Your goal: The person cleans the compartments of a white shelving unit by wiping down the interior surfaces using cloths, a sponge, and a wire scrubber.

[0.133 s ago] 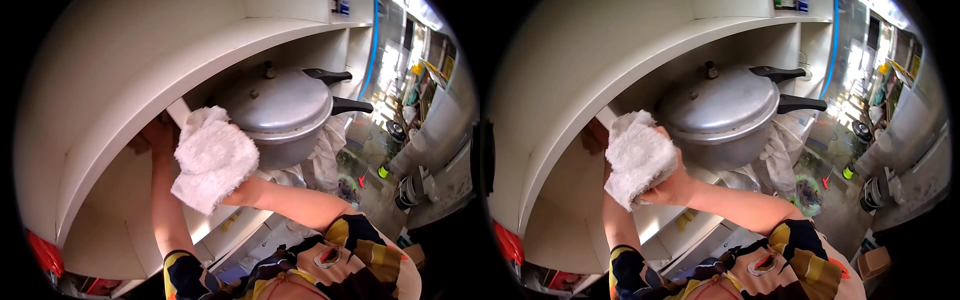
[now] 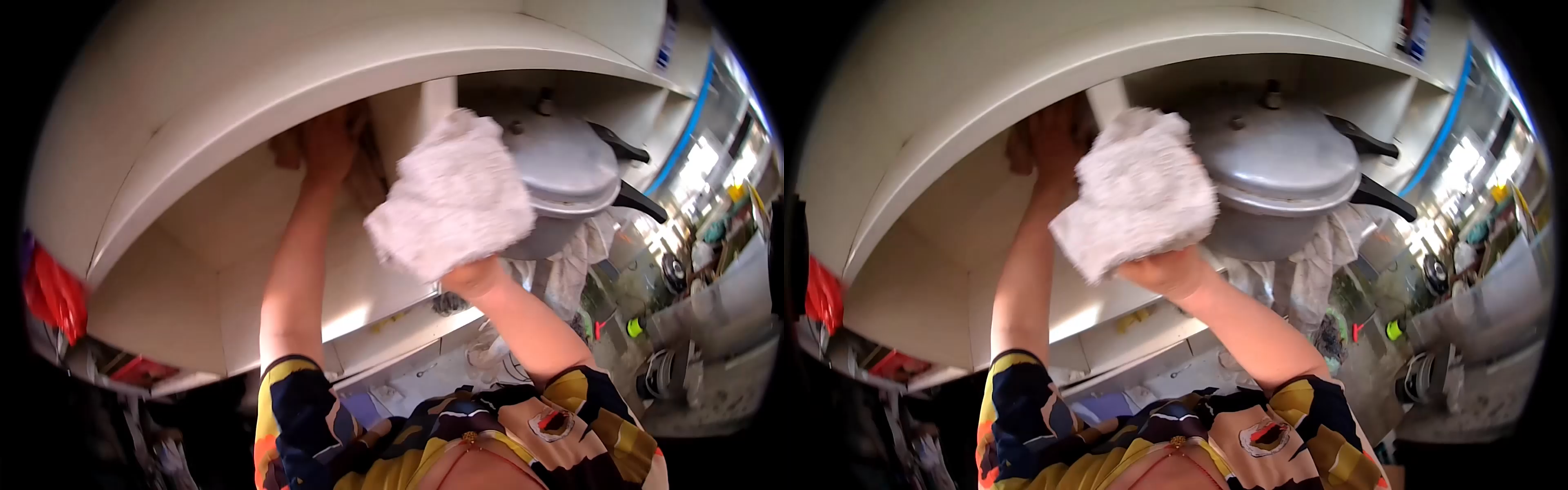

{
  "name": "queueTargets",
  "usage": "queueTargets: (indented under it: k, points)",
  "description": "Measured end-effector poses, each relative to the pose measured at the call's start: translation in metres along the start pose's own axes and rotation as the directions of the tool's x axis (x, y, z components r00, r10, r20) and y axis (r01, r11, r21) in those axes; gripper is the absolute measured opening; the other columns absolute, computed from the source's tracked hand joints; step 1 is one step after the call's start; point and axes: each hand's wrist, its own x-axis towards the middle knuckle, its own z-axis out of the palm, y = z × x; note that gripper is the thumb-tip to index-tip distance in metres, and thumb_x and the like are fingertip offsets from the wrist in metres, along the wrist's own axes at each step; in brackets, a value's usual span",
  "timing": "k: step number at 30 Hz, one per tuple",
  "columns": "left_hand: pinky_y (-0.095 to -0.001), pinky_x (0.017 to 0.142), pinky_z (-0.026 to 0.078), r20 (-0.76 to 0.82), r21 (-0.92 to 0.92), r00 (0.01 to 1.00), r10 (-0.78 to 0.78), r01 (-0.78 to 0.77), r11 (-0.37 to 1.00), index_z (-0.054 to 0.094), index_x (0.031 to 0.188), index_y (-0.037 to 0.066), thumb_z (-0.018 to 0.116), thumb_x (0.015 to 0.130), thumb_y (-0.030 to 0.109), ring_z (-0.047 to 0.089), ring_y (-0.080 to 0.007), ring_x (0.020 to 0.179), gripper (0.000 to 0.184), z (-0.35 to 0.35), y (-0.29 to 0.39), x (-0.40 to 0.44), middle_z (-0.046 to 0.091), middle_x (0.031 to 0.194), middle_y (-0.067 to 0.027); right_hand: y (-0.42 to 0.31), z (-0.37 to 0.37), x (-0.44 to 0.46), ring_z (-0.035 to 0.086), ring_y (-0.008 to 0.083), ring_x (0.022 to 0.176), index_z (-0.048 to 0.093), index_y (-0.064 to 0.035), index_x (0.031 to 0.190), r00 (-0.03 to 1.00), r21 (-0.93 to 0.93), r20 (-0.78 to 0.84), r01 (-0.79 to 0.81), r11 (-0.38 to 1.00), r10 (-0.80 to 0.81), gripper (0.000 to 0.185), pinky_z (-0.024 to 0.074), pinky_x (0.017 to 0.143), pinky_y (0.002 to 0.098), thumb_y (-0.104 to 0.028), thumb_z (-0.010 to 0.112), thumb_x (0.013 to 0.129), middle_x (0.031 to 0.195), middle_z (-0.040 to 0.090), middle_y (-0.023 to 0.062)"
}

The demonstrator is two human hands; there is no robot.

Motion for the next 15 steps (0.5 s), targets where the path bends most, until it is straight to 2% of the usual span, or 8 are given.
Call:
queueTargets:
  k: [1,2,3,5,10,11,13,15]
  points:
    - [-0.0489,0.098,0.038,-0.09,0.078,0.993,0.075,-0.068,0.995,0.054,0.125,0.01,0.06,0.082,0.018,0.043,-0.04,0.117,0.044,-0.004,-0.001,-0.006,0.05,0.131,-0.0142,0.003,-0.012,0.004,0.057,0.0276,0.11,0.064,-0.0127,0.114,0.999,-0.079,0.022,0.041,0.996,-0.04,0.046,0.0359,0.1,0.0432,-0.031,0.077,0.074,0.117,0.062,0.0066]
    - [-0.0493,0.103,0.032,-0.037,-0.039,0.994,0.101,-0.103,0.994,0.052,0.126,0.007,0.063,0.07,0.009,0.042,-0.0375,0.121,0.057,-0.003,-0.013,-0.004,0.049,0.133,-0.0128,0.004,-0.016,0.006,0.058,0.0271,0.108,0.065,-0.0119,0.112,0.996,-0.12,0.031,0.092,0.989,-0.088,0.044,0.0398,0.098,0.0426,-0.03,0.077,0.074,0.115,0.063,0.0059]
    - [-0.0487,0.102,0.035,0.064,-0.031,0.987,0.145,-0.143,0.989,0.055,0.124,0.011,0.06,0.071,0.005,0.042,-0.0385,0.119,0.053,-0.02,-0.021,-0.016,0.049,0.134,-0.0087,0.0,-0.013,0.011,0.06,0.0267,0.106,0.066,-0.0111,0.11,0.993,-0.15,0.001,0.116,0.982,-0.117,0.043,0.0436,0.095,0.0421,-0.03,0.078,0.074,0.113,0.065,0.0052]
    - [-0.046,0.101,0.037,0.156,0.06,0.954,0.256,-0.268,0.962,0.06,0.119,0.019,0.057,0.075,0.008,0.043,-0.0318,0.118,0.046,-0.012,-0.04,-0.058,0.046,0.138,0.0008,-0.005,-0.007,0.026,0.06,0.0268,0.106,0.066,-0.0097,0.11,0.971,-0.182,-0.093,0.202,0.962,-0.221,0.043,0.043,0.096,0.0417,-0.028,0.078,0.074,0.112,0.065,0.0056]
    - [-0.0405,0.104,0.032,0.42,0.078,0.812,0.406,-0.478,0.875,0.062,0.108,0.022,0.055,0.077,0.017,0.043,-0.0234,0.117,0.032,-0.054,-0.066,-0.067,0.045,0.136,0.0084,-0.003,-0.001,0.034,0.061,0.0268,0.105,0.062,-0.0025,0.112,0.983,0.008,-0.162,0.084,0.996,-0.082,0.044,0.0416,0.097,0.0411,-0.015,0.078,0.073,0.111,0.065,0.0097]
    - [-0.0405,0.104,0.032,0.427,0.126,0.825,0.369,-0.459,0.879,0.062,0.108,0.022,0.055,0.077,0.017,0.043,-0.0234,0.117,0.032,-0.061,-0.072,-0.066,0.045,0.136,0.0084,-0.002,0.0,0.033,0.061,0.027,0.105,0.06,-0.0011,0.112,0.985,0.032,-0.16,0.067,0.997,-0.061,0.045,0.0418,0.097,0.0408,-0.012,0.078,0.073,0.11,0.065,0.0109]
    - [-0.0401,0.104,0.033,0.41,0.231,0.785,0.464,-0.582,0.78,0.062,0.108,0.022,0.055,0.078,0.018,0.043,-0.022,0.115,0.031,-0.076,-0.089,-0.06,0.045,0.135,0.0084,-0.003,0.0,0.029,0.061,0.0272,0.106,0.059,0.0004,0.113,0.985,0.074,-0.172,0.046,0.996,-0.033,0.045,0.0424,0.096,0.0403,-0.009,0.078,0.073,0.11,0.065,0.0122]
    - [-0.0405,0.101,0.036,0.378,0.277,0.796,0.473,-0.585,0.763,0.063,0.104,0.021,0.059,0.077,0.021,0.046,-0.0233,0.111,0.027,-0.095,-0.107,-0.054,0.049,0.129,0.0085,-0.003,0.0,0.026,0.061,0.0275,0.105,0.059,0.001,0.112,0.985,0.036,-0.17,0.033,0.999,-0.026,0.044,0.0434,0.095,0.0401,-0.008,0.077,0.073,0.111,0.064,0.0127]
